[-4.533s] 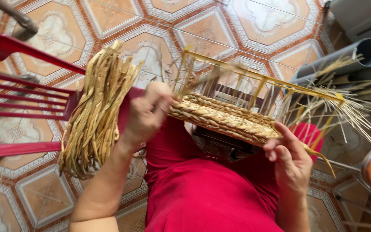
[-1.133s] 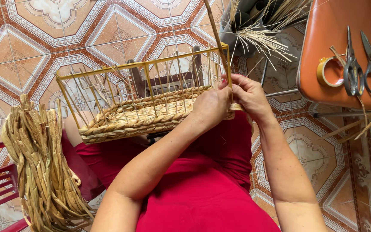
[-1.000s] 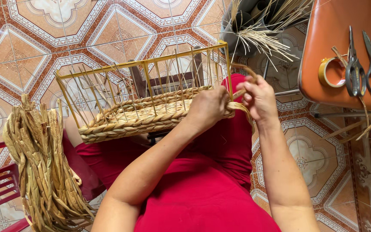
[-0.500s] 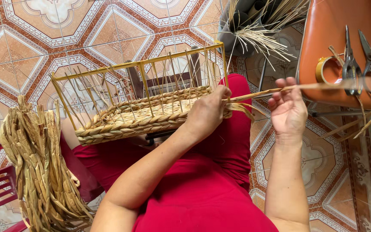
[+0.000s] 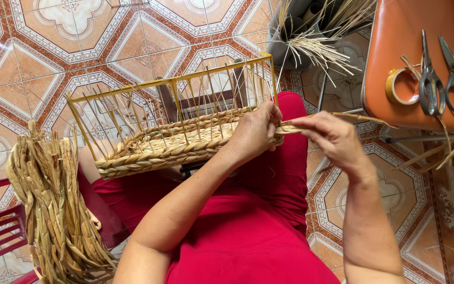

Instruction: The person weaves dried palm fronds into a rectangular basket frame resting on their lap. They repeatedly pull strands through the frame, tuck ends, and tighten the weave to build up the basket walls.

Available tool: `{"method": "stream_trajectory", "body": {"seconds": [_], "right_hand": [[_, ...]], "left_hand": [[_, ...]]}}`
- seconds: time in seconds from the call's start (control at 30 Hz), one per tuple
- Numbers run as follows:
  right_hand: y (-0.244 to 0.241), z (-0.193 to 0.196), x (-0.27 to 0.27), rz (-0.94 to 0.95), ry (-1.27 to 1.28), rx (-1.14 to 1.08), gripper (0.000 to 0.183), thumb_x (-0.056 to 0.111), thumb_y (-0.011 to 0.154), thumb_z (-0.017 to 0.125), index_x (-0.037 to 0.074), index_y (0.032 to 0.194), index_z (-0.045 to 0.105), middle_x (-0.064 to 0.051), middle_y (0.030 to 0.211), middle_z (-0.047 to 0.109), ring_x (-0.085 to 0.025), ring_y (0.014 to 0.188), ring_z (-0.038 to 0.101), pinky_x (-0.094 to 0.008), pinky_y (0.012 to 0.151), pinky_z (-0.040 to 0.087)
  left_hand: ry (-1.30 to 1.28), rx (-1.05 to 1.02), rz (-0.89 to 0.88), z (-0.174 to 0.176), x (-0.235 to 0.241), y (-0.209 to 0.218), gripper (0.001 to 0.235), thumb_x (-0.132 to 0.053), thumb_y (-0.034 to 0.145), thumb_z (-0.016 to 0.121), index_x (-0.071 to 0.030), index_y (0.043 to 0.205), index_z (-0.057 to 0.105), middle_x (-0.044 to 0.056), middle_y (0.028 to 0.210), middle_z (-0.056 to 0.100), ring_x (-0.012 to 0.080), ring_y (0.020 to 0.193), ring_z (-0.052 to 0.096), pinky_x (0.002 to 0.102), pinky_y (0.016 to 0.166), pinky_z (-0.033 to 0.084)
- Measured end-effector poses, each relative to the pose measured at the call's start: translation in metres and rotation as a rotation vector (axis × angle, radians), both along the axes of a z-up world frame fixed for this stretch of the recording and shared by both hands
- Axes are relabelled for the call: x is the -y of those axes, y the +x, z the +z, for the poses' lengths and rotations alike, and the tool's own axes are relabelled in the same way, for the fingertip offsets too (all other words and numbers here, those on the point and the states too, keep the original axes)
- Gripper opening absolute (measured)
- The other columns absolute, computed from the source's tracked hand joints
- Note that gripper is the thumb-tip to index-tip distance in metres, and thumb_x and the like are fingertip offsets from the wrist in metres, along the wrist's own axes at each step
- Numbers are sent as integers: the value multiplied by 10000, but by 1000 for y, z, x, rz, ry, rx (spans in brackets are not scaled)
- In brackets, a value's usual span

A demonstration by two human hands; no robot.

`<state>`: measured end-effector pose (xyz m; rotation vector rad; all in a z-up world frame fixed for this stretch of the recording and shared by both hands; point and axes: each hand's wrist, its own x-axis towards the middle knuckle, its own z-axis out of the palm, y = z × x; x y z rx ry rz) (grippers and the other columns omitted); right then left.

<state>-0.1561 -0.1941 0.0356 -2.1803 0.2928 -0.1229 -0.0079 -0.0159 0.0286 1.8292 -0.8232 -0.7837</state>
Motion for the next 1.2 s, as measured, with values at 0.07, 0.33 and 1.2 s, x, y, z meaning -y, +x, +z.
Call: {"method": "stream_trajectory", "body": {"seconds": [0.07, 0.33, 1.2], "right_hand": [[9, -2, 16, 58, -147, 46, 253, 47, 942, 709, 165, 1150, 791, -9, 997, 741, -115, 871, 674, -278, 778, 571], [59, -84, 8, 51, 83, 46, 191, 55, 772, 819, 72, 944, 739, -31, 955, 721, -179, 953, 655, -333, 893, 536], [5, 5, -69, 157, 1108, 341, 870, 572, 971, 661, 67, 1619, 375, -169, 1536, 528, -329, 1390, 552, -559, 1162, 435]], "left_hand": [[41, -17, -7, -3, 0, 0, 87, -71, 990, 507, -31, 1052, 554, 111, 809, 748, 170, 546, 758, 339, 610, 628], [179, 424, 113, -21, 23, -20, 282, -270, 916, 668, -63, 1018, 507, 175, 741, 701, 381, 658, 717, 510, 566, 562], [-613, 320, 168, 129, -224, 9, 168, -22, 1020, 679, -62, 1151, 581, 1, 787, 626, 37, 644, 575, 216, 541, 442]]}}
